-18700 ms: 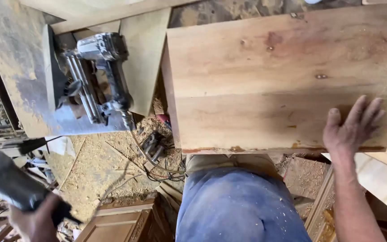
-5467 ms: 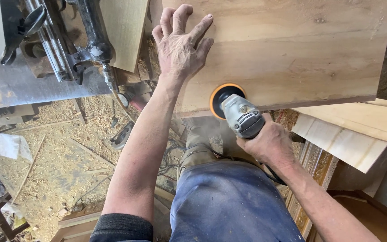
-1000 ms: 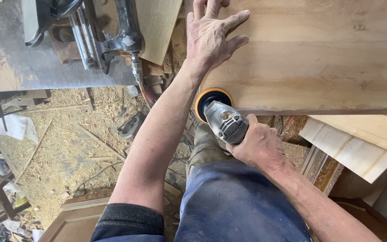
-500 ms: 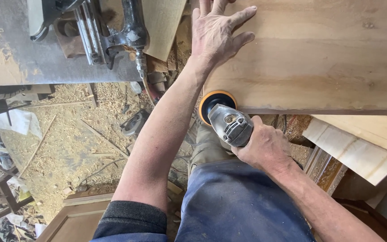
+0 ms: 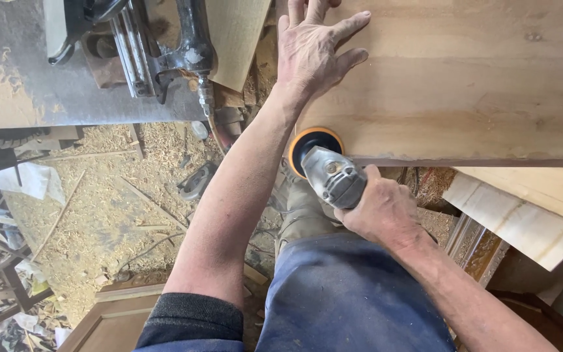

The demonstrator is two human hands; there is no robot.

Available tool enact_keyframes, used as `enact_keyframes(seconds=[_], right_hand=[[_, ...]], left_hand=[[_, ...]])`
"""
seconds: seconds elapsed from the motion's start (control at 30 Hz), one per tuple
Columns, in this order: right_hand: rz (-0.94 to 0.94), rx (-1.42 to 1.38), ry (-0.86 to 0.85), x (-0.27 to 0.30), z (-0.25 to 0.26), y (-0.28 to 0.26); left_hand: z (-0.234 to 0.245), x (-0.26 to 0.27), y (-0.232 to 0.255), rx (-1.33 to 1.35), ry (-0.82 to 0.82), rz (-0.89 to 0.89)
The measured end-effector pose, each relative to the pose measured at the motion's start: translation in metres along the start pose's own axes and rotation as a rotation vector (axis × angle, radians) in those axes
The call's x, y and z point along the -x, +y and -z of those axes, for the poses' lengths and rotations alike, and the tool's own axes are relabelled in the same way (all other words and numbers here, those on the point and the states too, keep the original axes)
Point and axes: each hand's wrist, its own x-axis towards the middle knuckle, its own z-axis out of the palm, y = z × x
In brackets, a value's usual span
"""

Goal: Sanding a wooden board, applying glue to its edge, and cutting wood with a miter saw in a workshop.

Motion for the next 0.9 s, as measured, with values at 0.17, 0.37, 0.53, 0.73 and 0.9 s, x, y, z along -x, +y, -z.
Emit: enact_keyframes(seconds=[0.17,0.37,0.53,0.73,0.9], right_hand=[[0.026,-0.131,-0.078,0.002,0.016,0.049],[-0.343,-0.287,-0.174,0.015,0.057,0.055],[-0.388,-0.359,-0.169,0.014,0.046,0.049],[-0.041,-0.132,-0.042,0.006,0.016,0.013],[-0.018,-0.057,-0.055,-0.001,0.007,-0.012]], left_hand=[[0.004,-0.002,0.004,0.013,-0.028,0.017],[-0.005,-0.001,-0.001,-0.022,-0.057,0.043],[-0.006,0.000,0.000,-0.009,-0.014,0.028],[0.014,-0.003,0.008,0.013,-0.064,0.067],[0.023,-0.001,0.010,0.057,0.068,-0.090]])
